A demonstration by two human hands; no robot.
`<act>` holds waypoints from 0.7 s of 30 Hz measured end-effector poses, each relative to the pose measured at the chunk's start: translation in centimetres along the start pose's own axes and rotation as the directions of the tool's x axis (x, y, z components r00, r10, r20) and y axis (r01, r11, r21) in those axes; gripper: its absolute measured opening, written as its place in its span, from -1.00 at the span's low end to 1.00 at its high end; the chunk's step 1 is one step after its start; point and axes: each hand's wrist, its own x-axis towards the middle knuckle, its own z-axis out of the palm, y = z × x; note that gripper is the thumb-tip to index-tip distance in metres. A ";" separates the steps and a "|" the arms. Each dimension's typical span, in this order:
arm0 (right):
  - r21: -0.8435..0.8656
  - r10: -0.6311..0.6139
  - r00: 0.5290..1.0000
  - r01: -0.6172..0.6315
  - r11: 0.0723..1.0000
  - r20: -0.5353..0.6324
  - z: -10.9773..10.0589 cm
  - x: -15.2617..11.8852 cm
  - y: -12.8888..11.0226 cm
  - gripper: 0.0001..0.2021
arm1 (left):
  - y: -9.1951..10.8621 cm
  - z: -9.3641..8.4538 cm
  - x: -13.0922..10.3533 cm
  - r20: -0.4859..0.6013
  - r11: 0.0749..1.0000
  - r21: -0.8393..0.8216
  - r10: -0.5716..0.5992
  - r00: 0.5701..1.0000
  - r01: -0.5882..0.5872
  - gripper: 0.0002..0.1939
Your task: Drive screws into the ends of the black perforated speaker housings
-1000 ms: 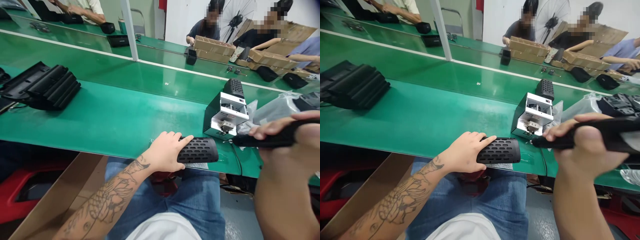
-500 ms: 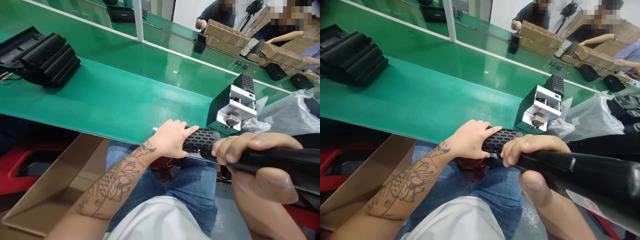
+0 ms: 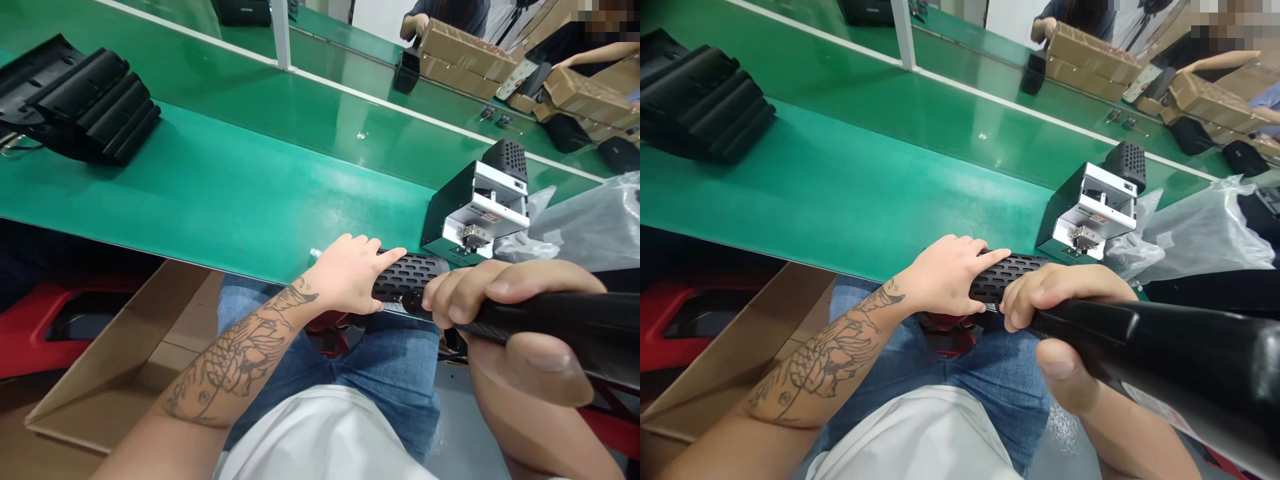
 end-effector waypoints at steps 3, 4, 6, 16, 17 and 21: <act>0.004 0.015 1.000 -0.015 1.000 0.027 0.0 0.0 0.1 -0.78 | 0.0 0.0 0.0 0.009 1.000 -0.009 -0.005 1.000 0.006 0.01; 0.008 0.020 0.999 -0.020 1.000 0.033 0.1 0.0 0.2 -0.79 | 0.0 0.0 0.0 0.012 1.000 -0.011 -0.006 1.000 0.006 0.01; 0.023 0.025 0.999 -0.025 0.999 0.032 0.1 0.0 0.3 -0.79 | 0.0 0.0 0.1 0.019 1.000 -0.013 -0.006 1.000 0.006 0.01; 0.052 0.060 0.992 -0.066 0.996 0.108 -0.4 0.3 0.9 -0.79 | 0.0 0.2 0.2 0.038 1.000 0.000 -0.009 0.999 0.009 0.03; 0.062 0.058 0.992 -0.065 0.996 0.113 -0.4 0.4 1.1 -0.80 | 0.0 0.2 0.2 0.037 1.000 0.002 -0.009 0.999 0.009 0.03; 0.119 -0.028 0.993 0.015 0.993 0.114 -0.1 0.3 1.8 -0.79 | 0.0 0.0 0.1 0.031 1.000 0.009 -0.004 1.000 0.004 0.04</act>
